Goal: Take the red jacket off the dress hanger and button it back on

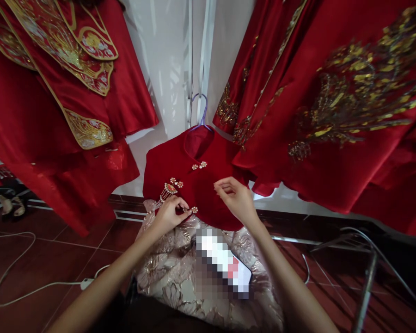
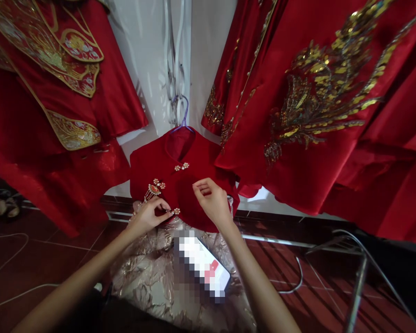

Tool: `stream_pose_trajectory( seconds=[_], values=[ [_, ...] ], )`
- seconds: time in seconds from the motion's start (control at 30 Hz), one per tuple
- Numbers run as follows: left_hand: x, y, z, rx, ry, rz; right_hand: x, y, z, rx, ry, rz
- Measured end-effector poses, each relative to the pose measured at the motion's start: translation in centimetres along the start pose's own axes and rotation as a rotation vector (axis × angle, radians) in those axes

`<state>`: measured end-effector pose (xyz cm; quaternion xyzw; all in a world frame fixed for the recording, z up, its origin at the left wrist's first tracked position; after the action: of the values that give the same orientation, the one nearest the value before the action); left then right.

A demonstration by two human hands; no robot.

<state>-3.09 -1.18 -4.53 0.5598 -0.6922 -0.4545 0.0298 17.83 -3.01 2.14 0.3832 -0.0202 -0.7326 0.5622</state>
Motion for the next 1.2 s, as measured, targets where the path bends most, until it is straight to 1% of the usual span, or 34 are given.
stream_pose_trajectory(
  seconds=[0.03,0.13,0.17,0.2,0.3,0.4,0.53,0.73,0.83,0.9,1.0,1.07,1.13,1.2],
  values=[
    [0.2,-0.4,-0.3,-0.031,-0.003,0.001,0.2,-0.6,-0.2,0.003,0.004,0.048],
    [0.8,-1.4,-0.7,-0.107,-0.001,0.016,1.7,-4.1,-1.2,0.08,0.019,0.332],
    [0.9,-1.6,-0.7,-0.12,0.002,0.027,2.2,-5.2,-1.7,0.107,0.017,0.408],
    [0.9,-1.8,-0.6,-0.124,0.003,0.038,2.6,-6.2,-2.2,0.123,0.011,0.453],
    [0.8,-1.8,-0.4,-0.1,-0.006,0.052,3.3,-8.1,-3.2,0.08,-0.007,0.478],
    [0.7,-1.7,-0.2,-0.059,-0.012,0.037,3.4,-9.1,-3.8,-0.039,-0.018,0.489],
    [0.6,-1.6,0.1,-0.003,0.015,0.035,3.5,-9.4,-4.2,-0.074,-0.026,0.474],
    [1.0,-1.6,0.1,0.122,0.082,0.048,3.6,-9.2,-4.0,-0.059,-0.043,0.512],
    [0.6,-1.7,0.7,0.256,0.128,0.025,3.3,-8.8,-3.9,-0.09,-0.07,0.524],
    [-0.2,-1.6,1.7,0.429,0.222,-0.042,3.0,-8.3,-3.6,-0.128,-0.082,0.548],
    [-1.8,-0.7,3.6,0.704,0.397,-0.218,2.6,-7.2,-2.7,-0.185,-0.067,0.632],
    [-2.6,-0.1,4.4,0.828,0.456,-0.312,2.5,-6.4,-2.1,-0.224,-0.053,0.686],
    [-3.1,0.0,4.6,0.914,0.486,-0.346,2.5,-5.9,-1.6,-0.252,-0.053,0.716],
    [-3.2,-0.4,4.5,0.991,0.518,-0.358,2.5,-5.8,-1.5,-0.265,-0.061,0.729]
  ],
)
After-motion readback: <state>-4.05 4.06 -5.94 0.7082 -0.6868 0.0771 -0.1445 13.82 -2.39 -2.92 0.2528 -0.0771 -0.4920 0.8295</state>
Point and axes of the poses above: each hand's wrist, its own x-axis away from the middle knuckle, its own y-axis out of the back of the hand, z = x × y, the point moved 5 cm from there along -x, towards the middle knuckle, and after that the axes turned 1 degree about -z, right-handed, at the moved point
